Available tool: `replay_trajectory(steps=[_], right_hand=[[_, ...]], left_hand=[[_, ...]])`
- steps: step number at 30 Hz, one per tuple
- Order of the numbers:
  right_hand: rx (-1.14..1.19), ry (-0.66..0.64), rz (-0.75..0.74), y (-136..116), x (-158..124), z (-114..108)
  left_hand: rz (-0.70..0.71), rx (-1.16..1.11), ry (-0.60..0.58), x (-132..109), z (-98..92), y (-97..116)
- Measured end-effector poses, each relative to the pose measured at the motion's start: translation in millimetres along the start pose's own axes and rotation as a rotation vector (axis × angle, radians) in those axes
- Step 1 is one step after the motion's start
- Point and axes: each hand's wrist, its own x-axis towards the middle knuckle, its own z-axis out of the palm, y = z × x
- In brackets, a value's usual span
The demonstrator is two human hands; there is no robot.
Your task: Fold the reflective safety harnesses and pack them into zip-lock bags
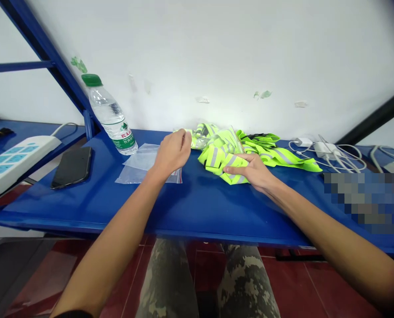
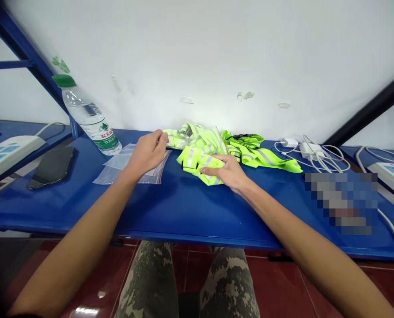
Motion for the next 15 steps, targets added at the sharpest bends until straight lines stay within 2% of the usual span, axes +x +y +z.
replay_trajectory(steps=[1,3,6,11,15], right_hand=[[0.002,0.009,0.01,2.0,0.2,-1.2],[0.014,0.019,0.025,5.2,-0.1,-2.9],[0.056,0.023,0.051,6.7,-1.3,-3.4],[0.123,0.017,0.087,5.3,-3.7,-2.4],[0.181,0.024,0.128,1.4,-6.0,-1.8]], left_hand=[[-0.008,0.128,-0.021,0.7,-2.1,-6.5],[-0.043,0.272,-0.141,0.4,-4.6,-17.6],[-0.114,0.28,-0.266,-2.4,-4.9,-25.6],[-0.132,0.218,-0.235,-5.2,-5.6,-22.9],[-0.078,0.114,-0.125,-6.1,-9.2,-10.8]])
